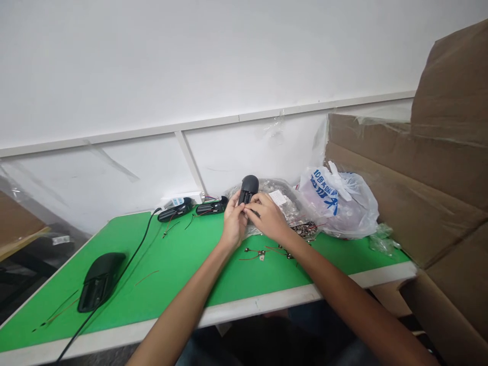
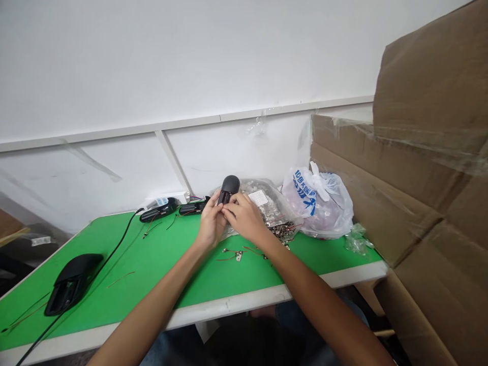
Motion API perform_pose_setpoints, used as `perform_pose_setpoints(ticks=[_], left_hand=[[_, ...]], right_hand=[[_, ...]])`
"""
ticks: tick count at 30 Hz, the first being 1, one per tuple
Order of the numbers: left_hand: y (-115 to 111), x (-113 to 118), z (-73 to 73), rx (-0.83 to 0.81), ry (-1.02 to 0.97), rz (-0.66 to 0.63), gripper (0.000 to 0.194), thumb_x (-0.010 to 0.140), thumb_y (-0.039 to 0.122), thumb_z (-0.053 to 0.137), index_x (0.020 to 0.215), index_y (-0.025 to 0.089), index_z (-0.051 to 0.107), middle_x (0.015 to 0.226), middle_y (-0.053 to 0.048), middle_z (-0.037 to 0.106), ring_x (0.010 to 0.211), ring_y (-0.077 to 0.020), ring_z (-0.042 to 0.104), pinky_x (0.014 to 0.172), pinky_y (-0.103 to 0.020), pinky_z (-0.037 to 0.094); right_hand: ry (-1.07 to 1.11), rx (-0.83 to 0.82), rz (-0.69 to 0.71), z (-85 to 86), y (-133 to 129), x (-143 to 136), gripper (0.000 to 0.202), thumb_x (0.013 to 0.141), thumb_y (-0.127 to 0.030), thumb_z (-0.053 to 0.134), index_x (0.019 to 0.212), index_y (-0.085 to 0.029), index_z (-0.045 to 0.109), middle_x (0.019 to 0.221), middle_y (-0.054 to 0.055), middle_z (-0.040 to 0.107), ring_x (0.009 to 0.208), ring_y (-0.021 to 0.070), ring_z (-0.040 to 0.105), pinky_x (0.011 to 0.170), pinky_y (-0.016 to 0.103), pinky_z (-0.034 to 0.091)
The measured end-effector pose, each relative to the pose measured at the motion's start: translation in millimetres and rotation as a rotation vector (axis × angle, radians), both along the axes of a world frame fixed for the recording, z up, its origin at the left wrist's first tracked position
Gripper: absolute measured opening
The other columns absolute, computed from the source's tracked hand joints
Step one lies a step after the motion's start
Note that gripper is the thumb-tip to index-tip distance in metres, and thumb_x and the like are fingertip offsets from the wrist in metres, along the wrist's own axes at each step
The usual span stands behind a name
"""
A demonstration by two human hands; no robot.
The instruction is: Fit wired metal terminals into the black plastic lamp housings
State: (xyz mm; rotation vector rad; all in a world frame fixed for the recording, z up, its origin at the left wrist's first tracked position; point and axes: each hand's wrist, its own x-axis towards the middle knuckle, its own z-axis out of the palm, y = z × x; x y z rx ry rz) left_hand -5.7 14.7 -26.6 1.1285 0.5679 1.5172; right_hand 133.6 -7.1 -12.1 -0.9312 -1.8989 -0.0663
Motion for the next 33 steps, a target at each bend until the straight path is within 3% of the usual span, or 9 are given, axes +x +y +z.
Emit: perform_pose_setpoints(ticks=[4,7,12,16,27,33], left_hand=[[3.5,-1.8,-0.5,-0.038,-0.004,-0.012,0.055,0.087,0.029,0.073,0.14,0.023,0.059,0.132,-0.012,0.071,0.118,-0.0239,0.07,0.107,-0.04,0.055],[5.4,-3.8,2.3,-0.074,-0.051,-0.012,0.05,0.088,0.029,0.071,0.137,0.021,0.061,0.134,-0.012,0.07,0.123,-0.0244,0.068,0.111,-0.041,0.052],[3.7,-5.6,10.2,-0.126,-0.137,-0.031,0.041,0.086,0.022,0.072,0.126,0.017,0.067,0.125,-0.011,0.074,0.106,-0.0202,0.072,0.094,-0.032,0.058],[1.2,-5.0,13.5,-0.154,-0.183,-0.044,0.04,0.084,0.017,0.073,0.124,0.018,0.069,0.119,-0.009,0.075,0.095,-0.0174,0.072,0.08,-0.026,0.057],[-1.9,-4.0,17.8,-0.14,-0.155,-0.041,0.044,0.081,0.016,0.075,0.124,0.018,0.068,0.113,-0.008,0.076,0.088,-0.015,0.071,0.075,-0.023,0.055],[-3.4,-4.9,19.0,-0.192,-0.093,-0.053,0.052,0.078,0.015,0.076,0.129,0.016,0.067,0.115,-0.009,0.077,0.089,-0.0155,0.071,0.072,-0.022,0.054]], right_hand=[[0.06,0.003,0.035,-1.5,3.7,1.5,0.012,0.097,-0.024,0.066,0.102,-0.023,0.077,0.115,0.011,0.065,0.112,0.0282,0.058,0.099,0.048,0.053],[0.131,-0.017,0.067,-2.4,5.5,0.5,0.027,0.091,-0.022,0.072,0.118,-0.023,0.071,0.12,0.011,0.064,0.118,0.0289,0.058,0.105,0.05,0.051],[0.181,0.024,0.092,-3.8,5.9,-1.5,0.028,0.088,-0.018,0.07,0.116,-0.023,0.064,0.12,0.011,0.064,0.12,0.029,0.059,0.107,0.05,0.051],[0.13,0.06,0.067,-5.2,5.7,-0.2,0.022,0.089,-0.018,0.069,0.11,-0.022,0.063,0.121,0.012,0.063,0.12,0.0304,0.06,0.105,0.052,0.053],[-0.008,0.156,0.027,-2.5,2.9,4.3,0.016,0.094,-0.023,0.067,0.11,-0.021,0.067,0.121,0.013,0.068,0.117,0.0312,0.061,0.103,0.053,0.054],[-0.178,0.229,0.012,-0.9,5.4,14.0,0.017,0.099,-0.026,0.063,0.115,-0.022,0.068,0.119,0.01,0.075,0.126,0.0301,0.064,0.118,0.058,0.04]])
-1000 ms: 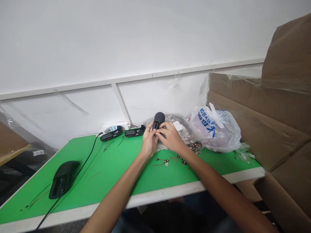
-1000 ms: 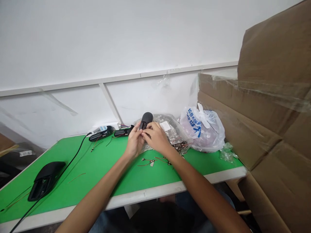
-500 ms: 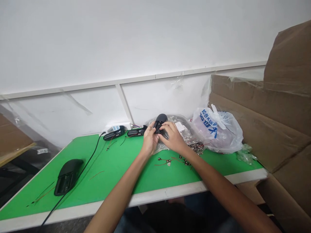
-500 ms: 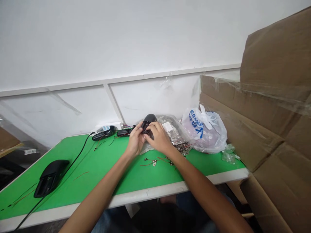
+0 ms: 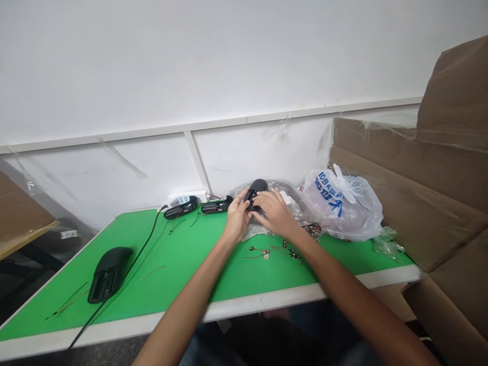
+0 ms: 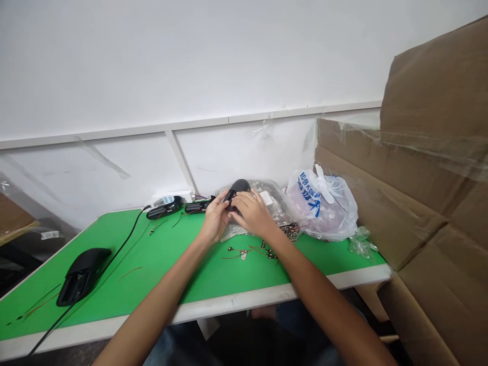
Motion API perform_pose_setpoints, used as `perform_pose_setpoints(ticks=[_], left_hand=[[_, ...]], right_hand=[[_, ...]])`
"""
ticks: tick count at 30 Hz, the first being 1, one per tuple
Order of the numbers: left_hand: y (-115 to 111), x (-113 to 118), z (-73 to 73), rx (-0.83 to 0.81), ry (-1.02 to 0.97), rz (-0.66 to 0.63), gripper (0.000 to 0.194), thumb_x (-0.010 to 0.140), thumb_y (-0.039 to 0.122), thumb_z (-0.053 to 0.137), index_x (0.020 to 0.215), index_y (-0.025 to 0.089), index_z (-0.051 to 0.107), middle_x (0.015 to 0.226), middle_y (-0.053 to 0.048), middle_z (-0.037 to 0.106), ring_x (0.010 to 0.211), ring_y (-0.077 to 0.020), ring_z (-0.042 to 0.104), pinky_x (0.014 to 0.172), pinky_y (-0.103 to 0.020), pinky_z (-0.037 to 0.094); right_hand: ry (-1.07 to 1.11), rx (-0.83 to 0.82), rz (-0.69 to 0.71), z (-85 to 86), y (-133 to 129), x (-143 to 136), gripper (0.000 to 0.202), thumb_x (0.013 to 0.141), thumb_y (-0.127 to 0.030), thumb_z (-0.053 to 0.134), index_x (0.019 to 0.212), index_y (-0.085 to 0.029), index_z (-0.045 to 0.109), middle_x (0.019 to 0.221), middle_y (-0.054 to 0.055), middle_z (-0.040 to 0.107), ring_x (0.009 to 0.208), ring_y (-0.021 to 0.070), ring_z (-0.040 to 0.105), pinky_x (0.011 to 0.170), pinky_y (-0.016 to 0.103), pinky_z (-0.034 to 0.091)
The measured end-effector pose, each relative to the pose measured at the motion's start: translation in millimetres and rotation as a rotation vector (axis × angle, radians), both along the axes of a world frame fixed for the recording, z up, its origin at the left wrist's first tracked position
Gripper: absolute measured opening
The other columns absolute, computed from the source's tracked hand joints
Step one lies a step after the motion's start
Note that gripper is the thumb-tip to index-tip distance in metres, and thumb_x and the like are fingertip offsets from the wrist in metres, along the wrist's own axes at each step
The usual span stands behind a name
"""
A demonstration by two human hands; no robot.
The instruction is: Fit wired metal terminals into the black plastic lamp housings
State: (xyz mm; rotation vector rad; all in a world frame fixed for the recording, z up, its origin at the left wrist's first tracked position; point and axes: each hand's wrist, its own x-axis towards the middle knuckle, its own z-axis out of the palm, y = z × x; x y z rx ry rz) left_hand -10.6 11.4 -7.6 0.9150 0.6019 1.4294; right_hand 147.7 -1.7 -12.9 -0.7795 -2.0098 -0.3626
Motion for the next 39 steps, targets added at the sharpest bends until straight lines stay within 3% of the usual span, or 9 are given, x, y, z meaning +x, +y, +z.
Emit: perform_pose_setpoints(ticks=[13,18,24,32,39], left_hand=[[2.0,-0.1,-2.4,0.002,0.006,-0.018,0.046,0.076,0.021,0.078,0.121,0.015,0.071,0.106,-0.008,0.077,0.086,-0.0171,0.069,0.07,-0.025,0.053],[-2.1,2.8,-0.3,-0.019,-0.001,0.01,0.043,0.077,0.027,0.079,0.118,0.015,0.072,0.099,-0.006,0.076,0.078,-0.0149,0.066,0.061,-0.022,0.049],[-5.7,6.1,-0.8,-0.015,0.07,-0.02,0.056,0.077,0.023,0.078,0.131,0.017,0.065,0.106,-0.006,0.076,0.085,-0.0152,0.069,0.071,-0.023,0.055],[-0.9,6.8,-3.8,-0.023,0.088,0.0,0.052,0.082,0.021,0.071,0.134,0.018,0.064,0.11,-0.009,0.077,0.098,-0.0226,0.073,0.085,-0.033,0.061],[-2.1,7.3,-4.4,-0.004,0.086,-0.01,0.049,0.083,0.019,0.071,0.132,0.019,0.065,0.107,-0.007,0.077,0.088,-0.0179,0.073,0.077,-0.029,0.062]], right_hand=[[-0.071,0.039,0.006,1.0,-1.0,1.4,0.012,0.104,-0.027,0.059,0.106,-0.022,0.069,0.107,0.006,0.078,0.11,0.025,0.067,0.114,0.052,0.038],[-0.067,0.035,0.006,-0.5,0.3,0.3,0.01,0.104,-0.027,0.061,0.106,-0.023,0.07,0.106,0.005,0.08,0.11,0.0247,0.067,0.112,0.049,0.038],[-0.086,0.033,-0.004,-0.6,0.0,1.1,0.014,0.104,-0.024,0.059,0.111,-0.022,0.07,0.109,0.007,0.079,0.11,0.025,0.066,0.11,0.049,0.04],[-0.052,0.007,0.022,4.3,-3.9,-0.5,0.014,0.103,-0.026,0.058,0.104,-0.02,0.071,0.102,0.009,0.076,0.104,0.0258,0.065,0.103,0.048,0.047],[-0.042,0.053,0.014,5.0,-4.8,-2.1,0.013,0.102,-0.025,0.059,0.102,-0.018,0.07,0.1,0.011,0.074,0.099,0.0271,0.063,0.093,0.044,0.05]])
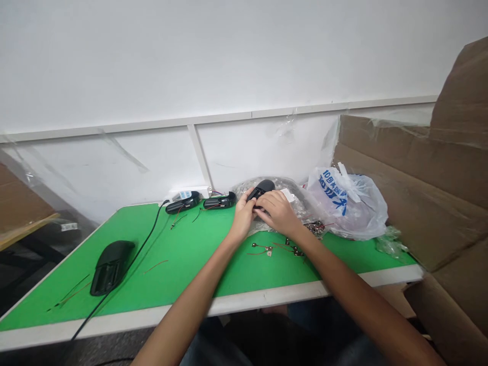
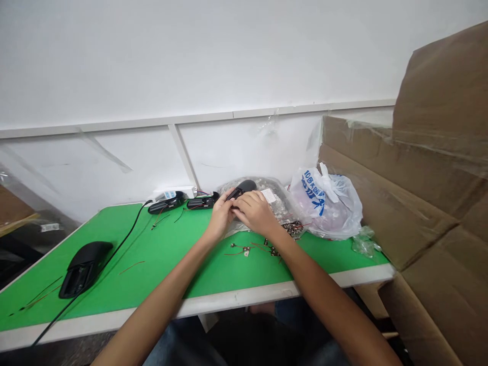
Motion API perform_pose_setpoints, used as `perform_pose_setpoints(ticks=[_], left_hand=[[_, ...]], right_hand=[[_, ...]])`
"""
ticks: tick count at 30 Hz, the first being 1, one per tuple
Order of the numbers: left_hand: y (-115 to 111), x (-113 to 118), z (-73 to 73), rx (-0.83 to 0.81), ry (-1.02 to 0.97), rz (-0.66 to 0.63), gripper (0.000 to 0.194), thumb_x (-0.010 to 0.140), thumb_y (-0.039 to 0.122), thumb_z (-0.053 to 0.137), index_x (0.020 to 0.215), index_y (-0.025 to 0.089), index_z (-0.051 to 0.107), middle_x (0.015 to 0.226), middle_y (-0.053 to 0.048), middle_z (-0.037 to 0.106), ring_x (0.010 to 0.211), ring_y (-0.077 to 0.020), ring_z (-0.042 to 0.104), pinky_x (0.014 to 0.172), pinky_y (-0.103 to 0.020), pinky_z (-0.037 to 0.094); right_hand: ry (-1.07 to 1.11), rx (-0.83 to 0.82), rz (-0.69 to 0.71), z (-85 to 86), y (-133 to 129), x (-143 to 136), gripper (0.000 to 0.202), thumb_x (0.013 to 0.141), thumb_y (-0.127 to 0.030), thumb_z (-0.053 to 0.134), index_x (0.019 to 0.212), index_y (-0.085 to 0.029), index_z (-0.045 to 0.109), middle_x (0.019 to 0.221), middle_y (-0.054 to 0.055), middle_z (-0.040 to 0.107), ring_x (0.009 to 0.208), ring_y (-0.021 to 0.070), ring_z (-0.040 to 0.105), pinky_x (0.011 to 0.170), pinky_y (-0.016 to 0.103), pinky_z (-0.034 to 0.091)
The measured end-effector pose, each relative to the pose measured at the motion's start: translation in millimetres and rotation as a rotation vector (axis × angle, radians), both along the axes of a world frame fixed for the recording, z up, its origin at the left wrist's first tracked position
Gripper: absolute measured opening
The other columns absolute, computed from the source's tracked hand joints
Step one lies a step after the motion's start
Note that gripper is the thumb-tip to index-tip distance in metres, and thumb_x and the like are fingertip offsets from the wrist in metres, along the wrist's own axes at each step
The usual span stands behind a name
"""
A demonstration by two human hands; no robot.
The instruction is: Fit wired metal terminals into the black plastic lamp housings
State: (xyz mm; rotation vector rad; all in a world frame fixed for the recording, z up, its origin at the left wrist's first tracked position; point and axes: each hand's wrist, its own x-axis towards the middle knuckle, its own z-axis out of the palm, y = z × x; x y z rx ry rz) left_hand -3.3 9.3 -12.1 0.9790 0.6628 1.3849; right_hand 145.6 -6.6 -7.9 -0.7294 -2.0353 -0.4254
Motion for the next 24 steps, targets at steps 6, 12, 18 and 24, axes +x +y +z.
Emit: perform_pose_setpoints(ticks=[6,12,18,24], left_hand=[[-2.2,0.4,1.2,-0.005,-0.017,0.005,0.052,0.081,0.018,0.07,0.132,0.018,0.064,0.105,-0.007,0.076,0.088,-0.0179,0.072,0.08,-0.03,0.061],[-3.3,-0.2,1.0,-0.02,-0.035,-0.005,0.057,0.079,0.019,0.072,0.134,0.016,0.062,0.103,-0.006,0.075,0.09,-0.0177,0.071,0.079,-0.027,0.058],[-3.5,-0.1,0.7,-0.017,-0.065,-0.01,0.056,0.077,0.02,0.074,0.132,0.016,0.063,0.106,-0.007,0.076,0.093,-0.018,0.071,0.082,-0.027,0.057],[-5.4,1.1,2.7,-0.023,-0.08,-0.02,0.058,0.078,0.019,0.075,0.134,0.015,0.062,0.108,-0.009,0.076,0.094,-0.0183,0.072,0.084,-0.028,0.058]], right_hand=[[-0.006,-0.001,-0.005,-1.3,-0.4,-0.5,0.013,0.103,-0.025,0.059,0.103,-0.018,0.07,0.101,0.011,0.075,0.1,0.0276,0.063,0.092,0.044,0.05],[-0.017,-0.04,-0.003,-1.9,-0.6,-0.9,0.015,0.103,-0.026,0.058,0.106,-0.02,0.072,0.104,0.012,0.075,0.103,0.0286,0.063,0.093,0.046,0.051],[-0.031,-0.022,-0.012,-2.3,-1.2,-1.0,0.019,0.104,-0.025,0.055,0.11,-0.019,0.072,0.107,0.013,0.075,0.106,0.0292,0.063,0.094,0.047,0.05],[-0.032,-0.011,-0.025,-1.6,-1.7,-0.6,0.018,0.104,-0.026,0.055,0.109,-0.019,0.071,0.106,0.013,0.075,0.106,0.0291,0.064,0.094,0.046,0.051]])
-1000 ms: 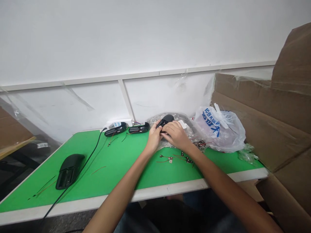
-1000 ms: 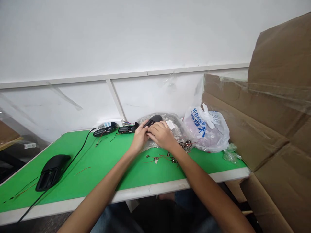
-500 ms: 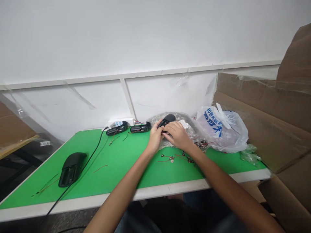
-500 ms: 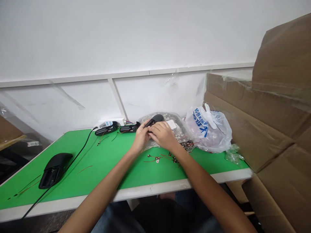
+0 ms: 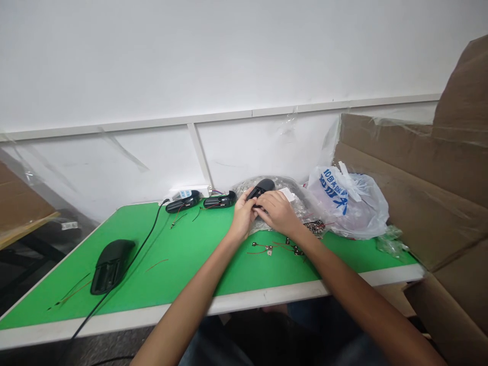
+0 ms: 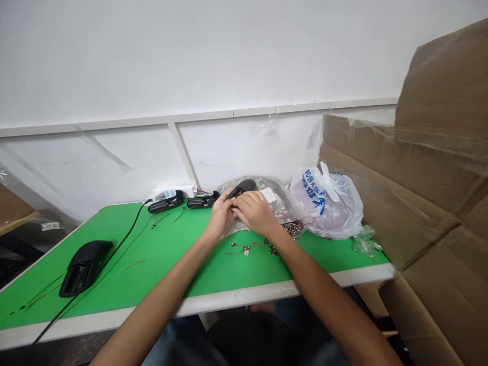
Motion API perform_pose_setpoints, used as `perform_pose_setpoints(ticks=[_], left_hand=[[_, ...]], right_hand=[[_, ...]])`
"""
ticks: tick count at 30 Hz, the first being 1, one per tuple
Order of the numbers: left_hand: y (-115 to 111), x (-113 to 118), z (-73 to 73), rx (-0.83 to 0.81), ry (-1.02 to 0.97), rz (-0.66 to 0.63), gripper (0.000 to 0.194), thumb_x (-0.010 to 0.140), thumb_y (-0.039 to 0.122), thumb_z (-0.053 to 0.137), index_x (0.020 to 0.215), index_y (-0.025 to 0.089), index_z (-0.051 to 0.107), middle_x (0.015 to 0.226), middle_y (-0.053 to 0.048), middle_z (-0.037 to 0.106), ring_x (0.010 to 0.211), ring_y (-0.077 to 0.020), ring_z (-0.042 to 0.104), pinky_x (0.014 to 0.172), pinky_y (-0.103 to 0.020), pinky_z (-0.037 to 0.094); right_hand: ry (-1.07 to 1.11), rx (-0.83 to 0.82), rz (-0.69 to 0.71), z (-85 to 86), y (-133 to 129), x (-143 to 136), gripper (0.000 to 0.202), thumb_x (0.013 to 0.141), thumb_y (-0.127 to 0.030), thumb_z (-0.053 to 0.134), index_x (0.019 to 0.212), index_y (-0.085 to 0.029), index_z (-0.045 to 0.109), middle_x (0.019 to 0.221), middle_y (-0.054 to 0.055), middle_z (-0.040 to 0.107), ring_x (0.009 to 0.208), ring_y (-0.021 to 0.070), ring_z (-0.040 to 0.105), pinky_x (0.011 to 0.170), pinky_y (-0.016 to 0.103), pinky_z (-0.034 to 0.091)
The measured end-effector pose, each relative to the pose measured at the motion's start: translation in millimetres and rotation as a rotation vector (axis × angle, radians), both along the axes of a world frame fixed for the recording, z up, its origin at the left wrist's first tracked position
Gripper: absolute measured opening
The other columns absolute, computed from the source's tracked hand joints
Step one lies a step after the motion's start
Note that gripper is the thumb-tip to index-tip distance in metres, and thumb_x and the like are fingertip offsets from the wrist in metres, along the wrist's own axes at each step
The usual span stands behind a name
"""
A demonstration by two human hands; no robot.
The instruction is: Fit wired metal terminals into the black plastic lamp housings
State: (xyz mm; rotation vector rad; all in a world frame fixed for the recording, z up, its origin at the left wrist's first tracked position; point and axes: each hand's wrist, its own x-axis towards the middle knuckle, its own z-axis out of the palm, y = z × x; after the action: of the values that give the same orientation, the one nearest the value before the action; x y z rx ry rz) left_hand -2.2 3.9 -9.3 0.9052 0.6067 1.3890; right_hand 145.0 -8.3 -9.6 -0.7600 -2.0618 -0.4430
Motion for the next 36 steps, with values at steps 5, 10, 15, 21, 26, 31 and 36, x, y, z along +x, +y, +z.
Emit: perform_pose_setpoints(ticks=[5,10,15,21,26,31,36], left_hand=[[-1.4,0.8,1.6,-0.013,-0.021,0.006,0.054,0.079,0.016,0.074,0.131,0.016,0.063,0.108,-0.009,0.077,0.09,-0.0165,0.072,0.078,-0.025,0.057],[-0.6,1.4,1.5,-0.016,-0.041,0.009,0.056,0.076,0.016,0.075,0.131,0.016,0.063,0.104,-0.007,0.076,0.09,-0.0162,0.071,0.08,-0.026,0.056],[-2.0,1.9,3.0,-0.032,-0.097,-0.017,0.056,0.075,0.013,0.076,0.13,0.015,0.063,0.101,-0.007,0.076,0.089,-0.0155,0.071,0.078,-0.024,0.056],[-5.9,2.6,5.7,-0.049,-0.135,-0.032,0.055,0.075,0.01,0.076,0.128,0.014,0.064,0.102,-0.008,0.076,0.085,-0.0131,0.07,0.072,-0.021,0.054],[-6.5,2.2,4.9,-0.027,-0.112,-0.056,0.057,0.076,0.014,0.078,0.131,0.016,0.064,0.103,-0.007,0.076,0.09,-0.0154,0.071,0.079,-0.024,0.056],[-7.2,2.7,5.1,-0.025,-0.116,-0.066,0.054,0.076,0.014,0.078,0.129,0.016,0.065,0.106,-0.008,0.076,0.09,-0.0141,0.071,0.078,-0.023,0.056],[-9.4,5.1,8.0,-0.04,-0.162,-0.077,0.052,0.073,0.01,0.077,0.124,0.015,0.066,0.104,-0.007,0.077,0.084,-0.0125,0.07,0.073,-0.021,0.054]], right_hand=[[-0.001,0.011,-0.007,-0.8,0.1,-0.7,0.018,0.105,-0.026,0.055,0.109,-0.018,0.07,0.107,0.014,0.075,0.105,0.0294,0.064,0.093,0.046,0.051],[0.003,-0.002,-0.022,-4.0,0.9,-1.7,0.019,0.105,-0.026,0.055,0.112,-0.019,0.07,0.109,0.013,0.076,0.109,0.0294,0.065,0.094,0.046,0.051],[0.034,0.023,-0.015,-5.7,2.2,-2.0,0.018,0.106,-0.026,0.055,0.111,-0.019,0.071,0.107,0.013,0.077,0.11,0.0288,0.067,0.096,0.047,0.051],[0.04,0.091,-0.01,-4.4,0.4,-1.6,0.018,0.106,-0.024,0.054,0.11,-0.018,0.07,0.104,0.013,0.077,0.104,0.0273,0.069,0.091,0.044,0.052],[0.037,0.067,-0.018,-4.8,-0.5,-1.2,0.019,0.106,-0.025,0.053,0.111,-0.017,0.07,0.105,0.014,0.077,0.105,0.0278,0.067,0.091,0.044,0.051],[0.019,0.116,-0.014,-5.0,0.0,-1.2,0.018,0.106,-0.023,0.054,0.111,-0.016,0.07,0.104,0.014,0.076,0.104,0.0273,0.066,0.091,0.043,0.05],[0.009,0.151,-0.026,-4.5,0.0,-1.5,0.017,0.106,-0.022,0.054,0.112,-0.016,0.069,0.105,0.013,0.077,0.103,0.0266,0.066,0.09,0.042,0.05]])
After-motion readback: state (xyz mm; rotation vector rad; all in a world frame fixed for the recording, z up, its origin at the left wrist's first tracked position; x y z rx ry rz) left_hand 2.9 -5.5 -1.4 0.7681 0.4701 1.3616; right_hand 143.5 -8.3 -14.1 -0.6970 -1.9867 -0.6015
